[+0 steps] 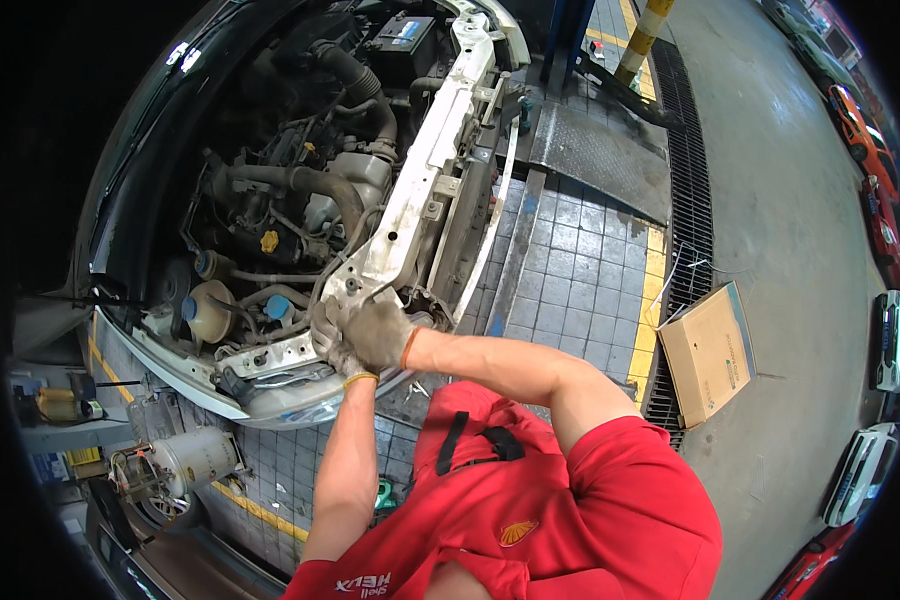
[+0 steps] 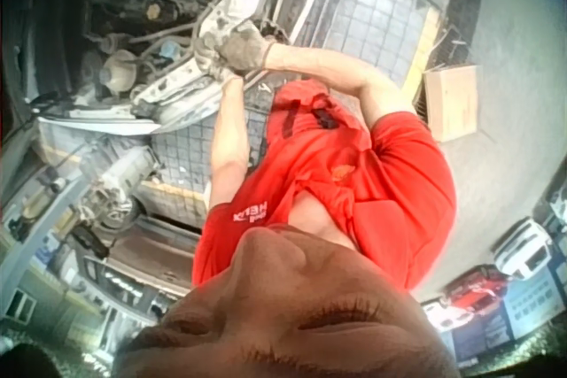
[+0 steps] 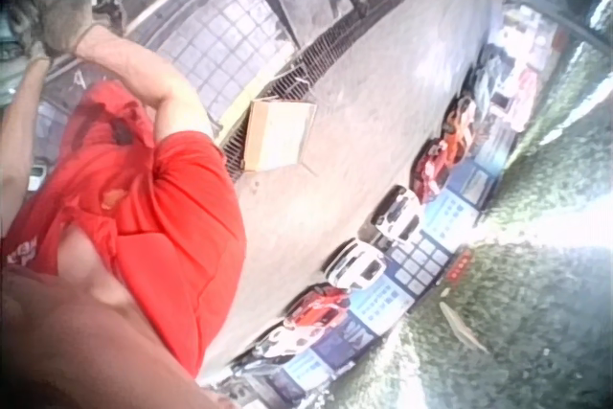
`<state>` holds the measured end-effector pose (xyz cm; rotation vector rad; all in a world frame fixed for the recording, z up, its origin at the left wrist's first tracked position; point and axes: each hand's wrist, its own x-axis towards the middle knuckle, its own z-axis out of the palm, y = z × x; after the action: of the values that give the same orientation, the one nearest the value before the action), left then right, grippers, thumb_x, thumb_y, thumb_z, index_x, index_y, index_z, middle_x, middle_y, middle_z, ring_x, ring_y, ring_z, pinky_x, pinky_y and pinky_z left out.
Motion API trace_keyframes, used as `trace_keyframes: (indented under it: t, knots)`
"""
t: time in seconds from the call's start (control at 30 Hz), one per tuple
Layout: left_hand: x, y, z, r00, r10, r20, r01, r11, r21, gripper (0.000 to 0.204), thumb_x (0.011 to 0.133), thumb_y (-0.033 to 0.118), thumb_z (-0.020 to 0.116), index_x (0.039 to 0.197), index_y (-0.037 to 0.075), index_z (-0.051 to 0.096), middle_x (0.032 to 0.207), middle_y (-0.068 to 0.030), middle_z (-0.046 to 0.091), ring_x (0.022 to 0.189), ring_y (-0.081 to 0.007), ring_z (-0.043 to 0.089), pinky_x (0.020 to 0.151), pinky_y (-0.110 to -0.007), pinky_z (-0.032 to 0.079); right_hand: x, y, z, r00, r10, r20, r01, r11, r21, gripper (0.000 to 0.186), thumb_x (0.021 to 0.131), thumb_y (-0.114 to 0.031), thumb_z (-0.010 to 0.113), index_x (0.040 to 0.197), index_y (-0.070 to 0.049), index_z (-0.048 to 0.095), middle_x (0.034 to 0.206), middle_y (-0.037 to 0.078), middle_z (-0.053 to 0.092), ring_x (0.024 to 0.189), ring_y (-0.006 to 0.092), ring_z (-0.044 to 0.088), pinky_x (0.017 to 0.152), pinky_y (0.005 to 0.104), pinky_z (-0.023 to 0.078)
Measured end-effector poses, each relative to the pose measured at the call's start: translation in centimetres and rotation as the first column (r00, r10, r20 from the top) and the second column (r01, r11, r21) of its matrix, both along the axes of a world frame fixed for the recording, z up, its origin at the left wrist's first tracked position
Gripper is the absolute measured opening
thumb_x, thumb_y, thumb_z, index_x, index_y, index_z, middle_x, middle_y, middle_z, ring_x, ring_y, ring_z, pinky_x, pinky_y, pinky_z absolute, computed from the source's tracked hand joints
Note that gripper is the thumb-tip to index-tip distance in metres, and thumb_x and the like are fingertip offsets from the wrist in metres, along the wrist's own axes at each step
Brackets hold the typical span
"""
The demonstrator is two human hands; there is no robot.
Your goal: The person removes a plastic cover from the engine bay, then uses a wrench to loosen and remove bolts from the front radiator support area. They detach and remove a metal cross-member from the front of the vehicle.
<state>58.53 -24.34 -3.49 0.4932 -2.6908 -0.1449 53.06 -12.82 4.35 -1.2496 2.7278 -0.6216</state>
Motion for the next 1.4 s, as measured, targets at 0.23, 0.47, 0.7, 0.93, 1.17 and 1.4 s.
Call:
trace_keyframes:
  t: [0.23,0.47,0.7,0.93,1.17,1.4]
  knots:
    - [-0.8,0.6,-0.2,0.992,0.116,0.056,-0.117,0.993,0.0,0.088,0.08,0.028,0.089,0.156,0.016,0.045,0.16,-0.0134,0.043,0.153,-0.0393,0.037,0.122,-0.058,0.033,-5.9,2.0,-1.0,0.844,-0.167,0.51,0.192,0.981,0.003,0.04,0.109,-0.031,0.052,0.116,0.0,0.077,0.102,0.026,0.079,0.101,0.0456,0.078,0.086,0.0538,0.062]
    - [-0.5,0.3,-0.4,0.988,0.131,0.08,-0.127,0.99,-0.054,0.065,0.092,0.031,0.079,0.149,0.014,0.054,0.149,-0.0132,0.051,0.142,-0.0377,0.05,0.117,-0.055,0.041,-3.3,0.8,0.3,0.87,-0.204,0.448,0.21,0.977,0.036,0.048,0.108,-0.036,0.053,0.121,0.007,0.07,0.106,0.028,0.079,0.098,0.0446,0.079,0.086,0.052,0.062]
    - [-0.5,-0.1,-1.6,0.99,0.057,-0.131,-0.073,0.99,-0.12,0.066,0.093,0.047,0.079,0.146,0.018,0.053,0.149,-0.007,0.051,0.14,-0.0332,0.053,0.113,-0.052,0.046,0.1,0.0,0.4,0.998,0.021,0.063,-0.023,0.999,0.038,0.026,0.097,-0.022,0.064,0.116,-0.004,0.066,0.102,0.02,0.078,0.086,0.0363,0.081,0.073,0.0491,0.061]
    - [-1.2,-0.7,-1.9,0.989,0.087,-0.122,-0.104,0.984,-0.143,0.061,0.094,0.042,0.079,0.145,0.019,0.054,0.15,-0.0069,0.051,0.142,-0.033,0.052,0.115,-0.052,0.045,-1.0,1.1,-0.1,0.961,0.041,0.272,-0.064,0.995,0.074,0.036,0.104,-0.032,0.06,0.119,0.0,0.066,0.101,0.022,0.076,0.093,0.04,0.079,0.078,0.0533,0.061]
    - [-0.6,0.4,-0.7,0.994,0.081,-0.071,-0.079,0.996,0.03,0.056,0.092,0.012,0.074,0.145,0.014,0.058,0.154,-0.0117,0.049,0.149,-0.037,0.044,0.122,-0.056,0.036,-5.6,0.9,-1.3,0.786,-0.338,0.518,0.421,0.906,-0.049,0.058,0.113,-0.044,0.044,0.106,0.004,0.075,0.094,0.029,0.078,0.093,0.0474,0.079,0.088,0.057,0.061]
    - [-0.7,-0.2,-1.4,0.993,0.085,-0.086,-0.09,0.994,-0.058,0.048,0.099,0.031,0.073,0.142,0.018,0.058,0.151,-0.0076,0.051,0.143,-0.0342,0.052,0.116,-0.051,0.044,0.0,0.6,-0.2,0.996,-0.011,0.087,0.012,1.0,-0.01,0.029,0.099,-0.028,0.065,0.108,-0.001,0.07,0.087,0.017,0.079,0.08,0.0371,0.079,0.069,0.0503,0.061]
